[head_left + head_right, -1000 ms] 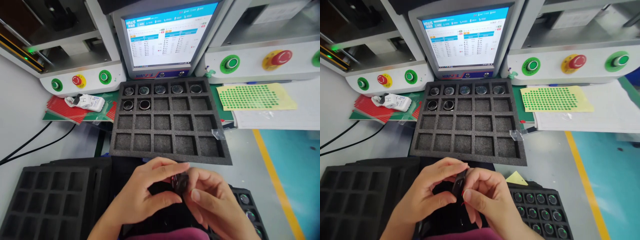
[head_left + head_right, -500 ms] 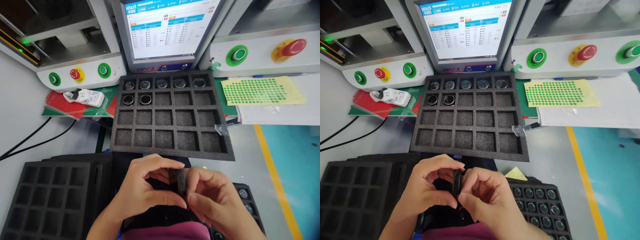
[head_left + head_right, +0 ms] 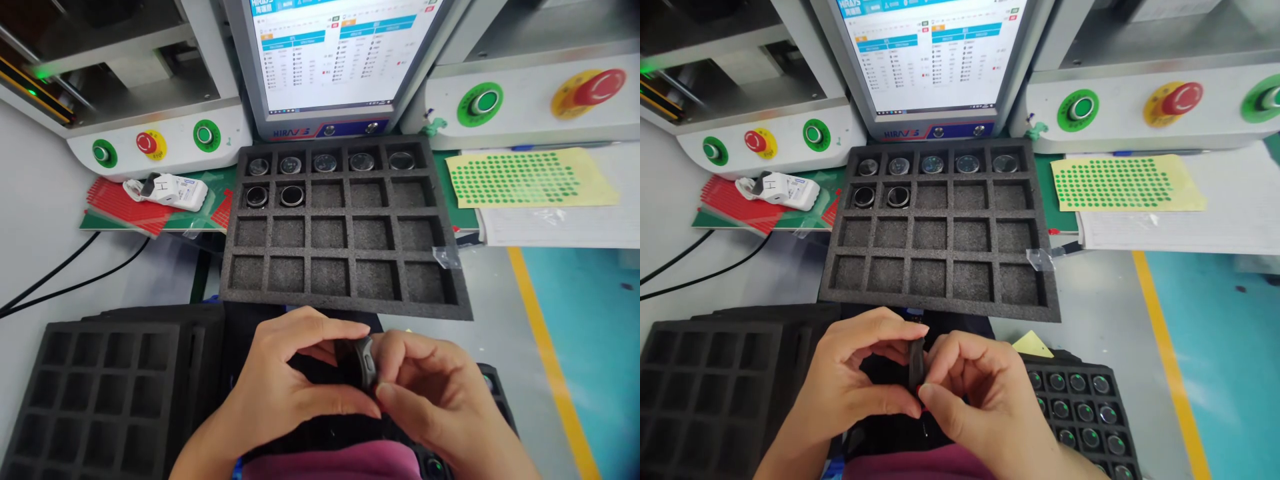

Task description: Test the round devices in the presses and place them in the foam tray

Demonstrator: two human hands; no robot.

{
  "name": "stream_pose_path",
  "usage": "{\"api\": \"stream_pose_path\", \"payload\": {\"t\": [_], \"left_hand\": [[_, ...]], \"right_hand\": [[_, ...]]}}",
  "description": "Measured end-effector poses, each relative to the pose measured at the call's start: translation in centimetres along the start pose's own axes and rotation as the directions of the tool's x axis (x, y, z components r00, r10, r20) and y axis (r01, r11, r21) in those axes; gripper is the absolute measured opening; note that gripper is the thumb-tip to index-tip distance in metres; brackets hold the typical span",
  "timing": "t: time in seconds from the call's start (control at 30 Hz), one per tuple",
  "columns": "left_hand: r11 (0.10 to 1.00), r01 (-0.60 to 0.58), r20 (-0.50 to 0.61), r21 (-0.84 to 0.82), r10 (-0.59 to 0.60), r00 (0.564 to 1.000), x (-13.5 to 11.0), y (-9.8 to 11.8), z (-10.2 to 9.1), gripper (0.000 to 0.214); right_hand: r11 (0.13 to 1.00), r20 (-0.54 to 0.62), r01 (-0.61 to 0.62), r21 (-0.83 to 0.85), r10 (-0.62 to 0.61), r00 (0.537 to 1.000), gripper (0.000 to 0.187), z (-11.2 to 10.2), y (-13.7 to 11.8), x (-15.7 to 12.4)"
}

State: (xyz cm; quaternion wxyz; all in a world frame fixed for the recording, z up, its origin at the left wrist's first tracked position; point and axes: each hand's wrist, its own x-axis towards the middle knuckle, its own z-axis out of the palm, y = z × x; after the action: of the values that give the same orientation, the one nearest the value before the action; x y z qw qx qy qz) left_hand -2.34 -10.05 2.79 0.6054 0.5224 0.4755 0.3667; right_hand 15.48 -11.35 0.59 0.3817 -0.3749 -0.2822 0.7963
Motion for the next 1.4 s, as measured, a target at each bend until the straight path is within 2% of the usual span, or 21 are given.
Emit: {"api": "stream_pose_path", "payload": {"t": [0.3,0.5,0.6,0.7,0.8,0.87,0.93,1.1,1.2,1.3,1.4], "left_hand": [[1.0,-0.007,-0.014,0.027,0.007,1.0,0.0,-0.1,0.0,0.05],[0.996,-0.055,-0.063,0.071,0.059,0.996,0.0,-0.1,-0.1,0.051],[0.999,-0.028,-0.068,0.031,0.03,0.997,0.0,-0.2,-0.1,0.049],[0.995,0.038,-0.022,-0.09,-0.041,0.999,0.0,-0.3,-0.1,0.045],[0.941,0.162,0.094,-0.296,-0.14,0.986,0.0,-0.2,0.2,0.041],[0.876,0.259,0.182,-0.408,-0.2,0.963,0.0,-0.3,0.4,0.042],[0.836,0.314,0.233,-0.449,-0.23,0.945,0.0,-0.6,0.5,0.044],[0.805,0.321,0.265,-0.5,-0.211,0.941,0.4,-1.9,0.7,0.046],[0.765,0.312,0.272,-0.563,-0.186,0.944,0.9,-2.1,0.8,0.043],[0.777,0.294,0.246,-0.556,-0.184,0.952,1.0,-1.7,1.0,0.037],[0.792,0.317,0.262,-0.521,-0.206,0.943,0.8,-1.3,0.9,0.044]], "right_hand": [[0.999,-0.029,0.022,-0.049,-0.023,0.999,0.026,0.3,-0.3,0.1],[0.996,-0.025,-0.09,0.021,0.09,0.996,0.029,0.1,-0.2,0.6],[0.999,-0.05,0.042,0.031,-0.041,0.998,0.033,-0.3,0.2,1.2],[0.978,-0.055,0.207,-0.029,-0.209,0.976,0.042,-0.5,0.6,1.7],[0.969,0.102,0.244,-0.027,-0.24,0.965,0.047,-0.2,0.8,1.8],[0.982,0.231,0.175,0.07,-0.187,0.955,0.039,0.2,1.0,1.6],[0.976,0.274,0.132,0.173,-0.177,0.946,0.031,0.7,1.4,1.4],[0.955,0.166,0.19,0.226,-0.23,0.959,0.023,1.3,2.5,1.4],[0.961,0.096,0.218,0.172,-0.236,0.967,0.024,1.1,2.6,1.8],[0.961,0.022,0.263,0.086,-0.266,0.964,0.024,0.9,2.2,1.9],[0.963,0.021,0.267,0.041,-0.268,0.963,0.024,0.9,1.7,1.6]]}}
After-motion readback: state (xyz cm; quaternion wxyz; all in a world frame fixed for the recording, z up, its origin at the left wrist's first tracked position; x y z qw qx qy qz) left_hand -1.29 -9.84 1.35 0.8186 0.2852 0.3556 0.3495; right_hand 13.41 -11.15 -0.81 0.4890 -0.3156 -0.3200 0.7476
